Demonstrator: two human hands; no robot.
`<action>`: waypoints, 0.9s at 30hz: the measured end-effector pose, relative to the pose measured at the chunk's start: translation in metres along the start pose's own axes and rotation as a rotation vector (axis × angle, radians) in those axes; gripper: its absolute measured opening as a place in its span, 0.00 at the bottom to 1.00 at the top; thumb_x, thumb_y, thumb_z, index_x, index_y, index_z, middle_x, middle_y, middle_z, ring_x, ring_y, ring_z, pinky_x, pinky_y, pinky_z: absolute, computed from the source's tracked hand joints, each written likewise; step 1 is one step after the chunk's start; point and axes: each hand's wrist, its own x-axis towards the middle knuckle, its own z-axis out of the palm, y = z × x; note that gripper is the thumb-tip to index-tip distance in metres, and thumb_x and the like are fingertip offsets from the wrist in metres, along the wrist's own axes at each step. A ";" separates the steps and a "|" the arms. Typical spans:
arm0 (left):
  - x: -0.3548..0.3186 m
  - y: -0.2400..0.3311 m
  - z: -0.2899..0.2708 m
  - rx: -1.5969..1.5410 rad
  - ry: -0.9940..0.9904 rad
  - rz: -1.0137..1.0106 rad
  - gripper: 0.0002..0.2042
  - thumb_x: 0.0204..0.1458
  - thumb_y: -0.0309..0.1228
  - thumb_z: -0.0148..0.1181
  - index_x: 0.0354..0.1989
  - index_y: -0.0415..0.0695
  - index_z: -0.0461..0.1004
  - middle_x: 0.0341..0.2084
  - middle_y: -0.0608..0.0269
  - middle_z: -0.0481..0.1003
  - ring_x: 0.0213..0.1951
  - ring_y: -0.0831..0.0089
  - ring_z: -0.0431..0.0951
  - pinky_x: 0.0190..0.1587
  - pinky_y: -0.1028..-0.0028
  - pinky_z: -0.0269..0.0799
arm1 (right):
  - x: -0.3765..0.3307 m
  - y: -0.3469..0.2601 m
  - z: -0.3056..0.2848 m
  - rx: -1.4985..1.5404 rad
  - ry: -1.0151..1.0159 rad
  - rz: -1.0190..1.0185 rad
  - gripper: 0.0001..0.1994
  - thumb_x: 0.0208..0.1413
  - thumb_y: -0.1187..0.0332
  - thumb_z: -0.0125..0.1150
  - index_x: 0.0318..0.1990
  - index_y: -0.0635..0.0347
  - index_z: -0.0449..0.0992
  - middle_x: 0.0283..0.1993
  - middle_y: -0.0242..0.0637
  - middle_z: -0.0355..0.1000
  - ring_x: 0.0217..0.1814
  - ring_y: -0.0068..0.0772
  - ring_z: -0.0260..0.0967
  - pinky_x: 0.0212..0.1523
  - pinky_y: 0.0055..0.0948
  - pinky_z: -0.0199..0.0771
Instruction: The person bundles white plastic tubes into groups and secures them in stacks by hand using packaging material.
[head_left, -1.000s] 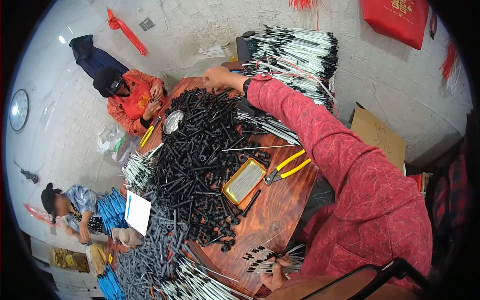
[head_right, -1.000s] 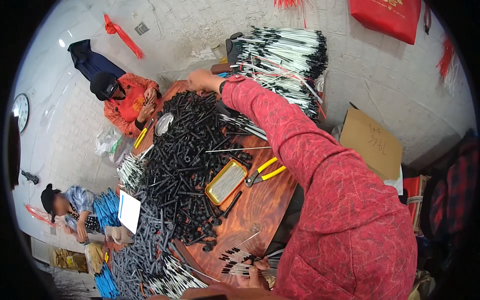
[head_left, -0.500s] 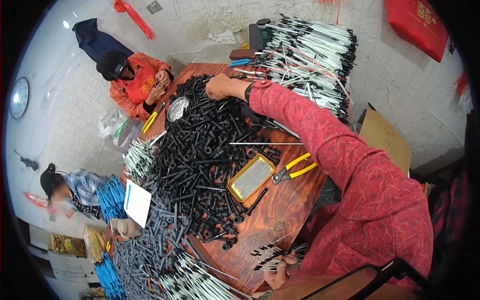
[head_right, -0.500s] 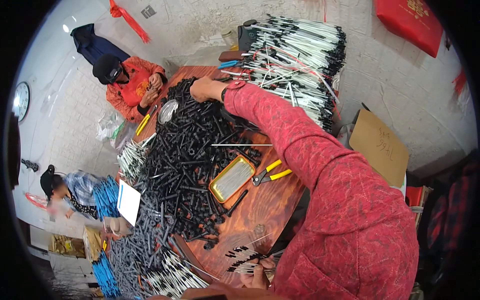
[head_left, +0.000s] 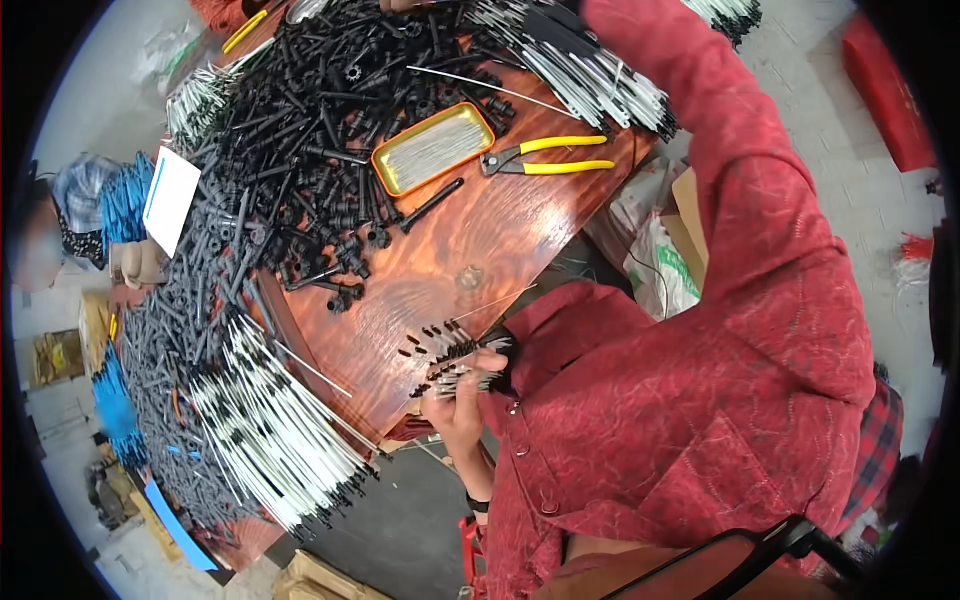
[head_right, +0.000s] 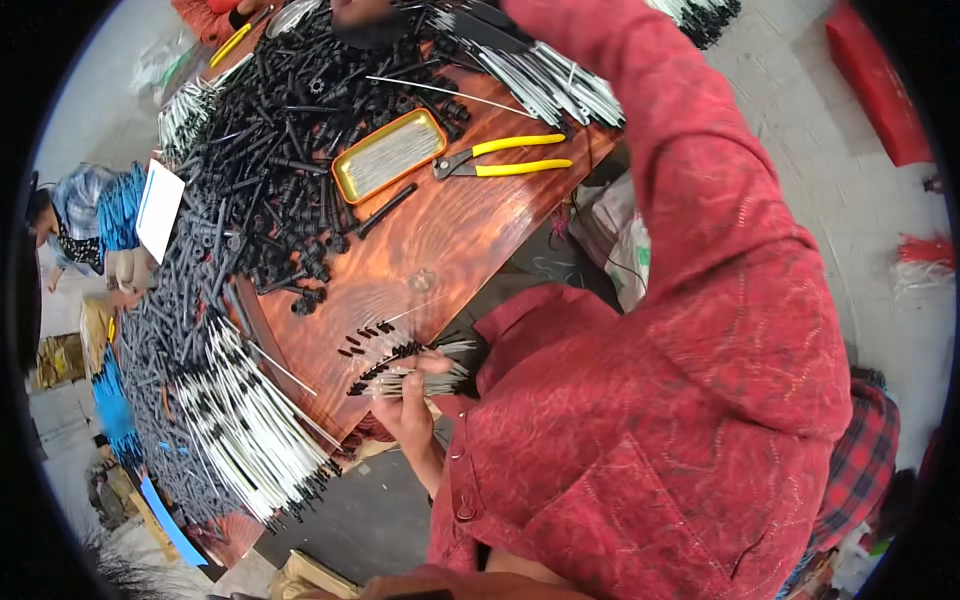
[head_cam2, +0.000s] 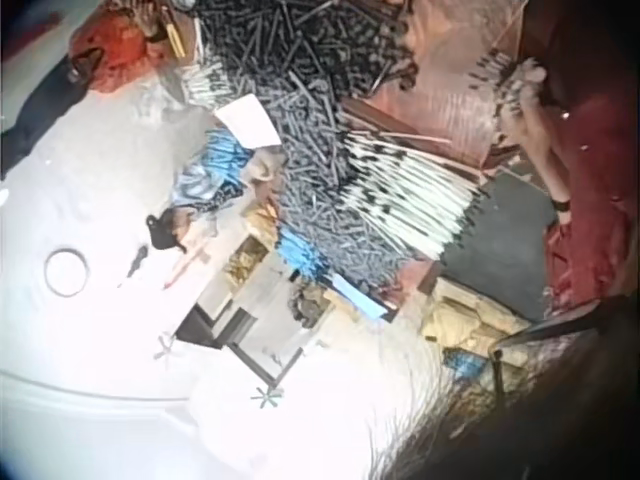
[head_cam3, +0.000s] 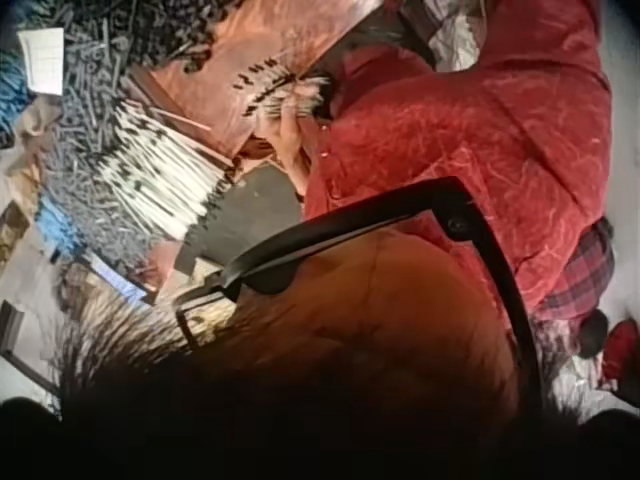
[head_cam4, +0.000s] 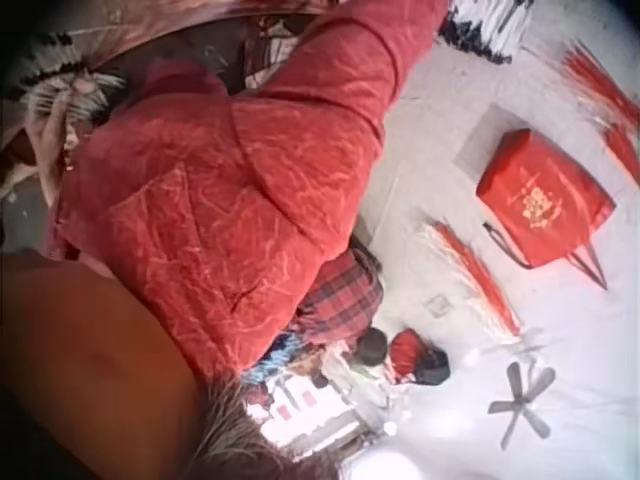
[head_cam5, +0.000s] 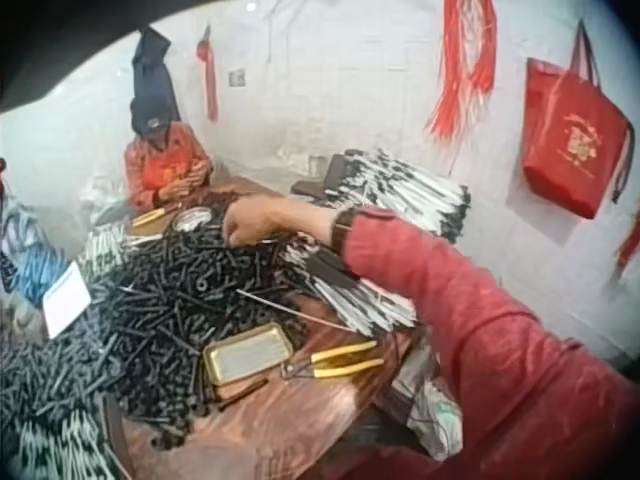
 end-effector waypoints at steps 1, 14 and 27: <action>0.000 -0.001 -0.002 -0.029 -0.034 0.044 0.07 0.59 0.21 0.49 0.37 0.30 0.75 0.31 0.51 0.80 0.37 0.59 0.79 0.48 0.59 0.74 | -0.010 -0.015 0.007 0.175 -0.068 -0.106 0.14 0.49 0.63 0.60 0.41 0.57 0.82 0.36 0.40 0.80 0.36 0.36 0.77 0.39 0.36 0.76; -0.005 -0.011 -0.015 -0.354 -0.052 0.111 0.07 0.61 0.24 0.53 0.44 0.35 0.70 0.30 0.47 0.79 0.37 0.56 0.79 0.50 0.51 0.72 | -0.197 -0.254 0.036 1.000 -0.271 -0.090 0.17 0.53 0.70 0.66 0.51 0.58 0.75 0.43 0.34 0.74 0.40 0.30 0.74 0.40 0.30 0.74; 0.000 -0.007 -0.001 -0.328 0.006 0.101 0.16 0.61 0.27 0.54 0.54 0.37 0.62 0.25 0.52 0.74 0.30 0.61 0.74 0.48 0.52 0.73 | -0.194 -0.303 0.085 1.216 0.584 -0.009 0.10 0.53 0.73 0.65 0.42 0.64 0.75 0.40 0.36 0.73 0.42 0.28 0.74 0.42 0.27 0.73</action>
